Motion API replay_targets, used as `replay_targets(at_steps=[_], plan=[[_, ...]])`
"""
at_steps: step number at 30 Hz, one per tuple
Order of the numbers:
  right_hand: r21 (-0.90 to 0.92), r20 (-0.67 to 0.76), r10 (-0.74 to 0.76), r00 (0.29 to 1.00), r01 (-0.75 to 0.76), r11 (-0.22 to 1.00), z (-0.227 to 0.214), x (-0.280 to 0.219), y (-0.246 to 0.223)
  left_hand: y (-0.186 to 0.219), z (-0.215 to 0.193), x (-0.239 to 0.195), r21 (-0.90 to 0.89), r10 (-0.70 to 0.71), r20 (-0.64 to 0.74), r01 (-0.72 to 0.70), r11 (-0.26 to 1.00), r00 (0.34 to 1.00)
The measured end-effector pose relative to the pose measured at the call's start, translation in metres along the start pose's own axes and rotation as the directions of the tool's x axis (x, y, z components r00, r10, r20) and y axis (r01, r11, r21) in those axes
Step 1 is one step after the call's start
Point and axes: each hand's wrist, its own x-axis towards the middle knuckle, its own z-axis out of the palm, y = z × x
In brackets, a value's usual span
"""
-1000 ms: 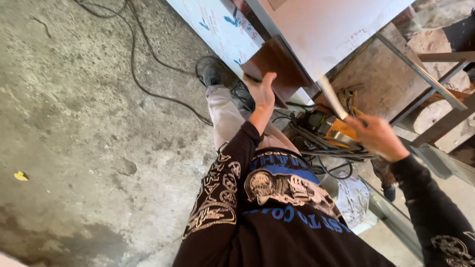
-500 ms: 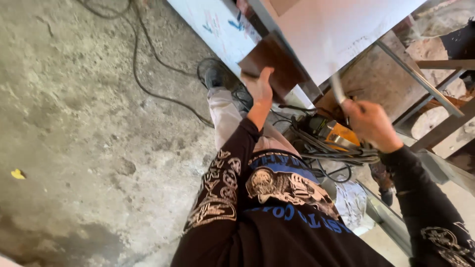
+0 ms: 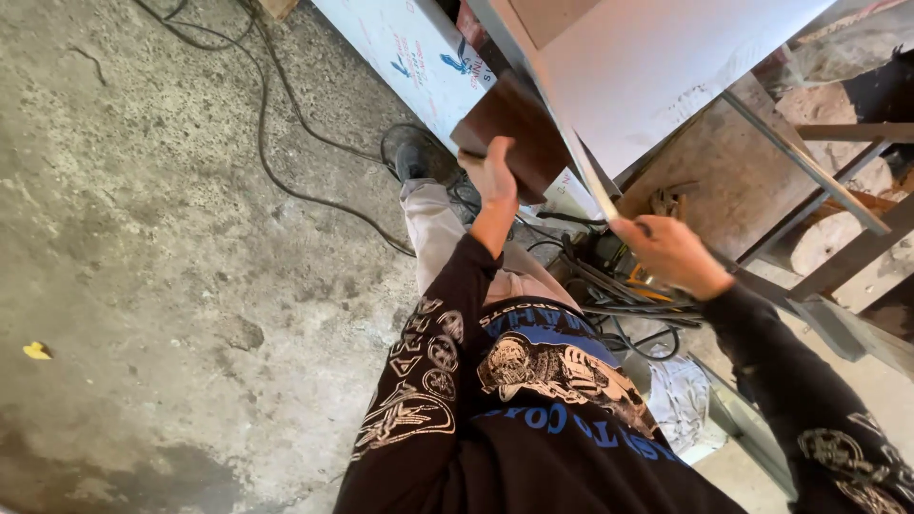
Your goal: The person holds a small wooden block against the edge of a metal sheet on the workbench and uses a flat file by hand to file and smooth the metal edge, repositioning the block and the sheet as they work along the edge.
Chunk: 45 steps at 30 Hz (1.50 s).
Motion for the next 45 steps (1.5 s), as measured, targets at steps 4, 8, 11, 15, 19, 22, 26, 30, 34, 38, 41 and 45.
replay_targets(at_steps=[4,8,11,15,19,22,26,30,34,38,41,45], plan=[[0.161,0.216,0.379,0.9,-0.416,0.895,-0.013,-0.02,0.021,0.026,-0.008,-0.019,0.092,0.057,-0.01,-0.056,0.994,0.998],[0.553,0.009,0.256,0.967,-0.218,0.804,-0.042,-0.043,0.021,0.03,-0.002,-0.043,0.194,0.019,0.107,-0.039,0.98,0.994],[0.621,0.005,0.278,0.96,-0.221,0.752,-0.042,-0.058,0.035,0.002,-0.005,-0.045,0.139,-0.007,0.127,-0.011,0.99,0.992],[0.406,0.062,0.403,0.913,-0.392,0.826,-0.023,-0.078,0.071,-0.025,-0.017,-0.05,0.074,0.023,0.122,-0.032,0.997,0.992],[0.297,0.113,0.425,0.898,-0.439,0.848,-0.002,-0.089,0.084,-0.023,-0.018,-0.056,0.127,0.007,0.128,-0.023,0.992,0.992],[0.257,0.15,0.35,0.925,-0.378,0.889,0.006,-0.092,0.094,-0.022,-0.018,-0.059,0.128,-0.027,0.148,0.007,0.992,0.989],[0.107,0.125,0.304,0.944,-0.318,0.942,-0.003,-0.098,0.119,-0.019,-0.014,-0.061,0.086,-0.003,0.159,-0.01,0.996,0.987],[0.663,-0.091,0.339,0.936,-0.197,0.722,-0.033,-0.113,0.124,-0.003,-0.004,-0.071,0.102,-0.021,0.106,0.01,0.995,0.994],[0.82,-0.269,0.331,0.905,0.035,0.571,0.028,-0.106,0.149,-0.023,-0.018,-0.062,0.162,0.007,0.094,-0.022,0.987,0.996],[-0.281,-0.121,-0.316,0.941,0.273,0.92,0.07,-0.096,0.184,-0.026,-0.009,-0.04,0.142,0.148,0.138,-0.168,0.976,0.979],[0.026,-0.158,0.142,0.977,-0.14,0.99,0.053,-0.112,0.14,-0.025,-0.032,-0.052,0.173,0.11,0.111,-0.128,0.977,0.988],[0.048,-0.485,0.053,0.873,-0.034,0.998,0.017,-0.106,0.109,0.0,-0.005,-0.06,0.078,0.02,0.125,-0.03,0.997,0.992]])
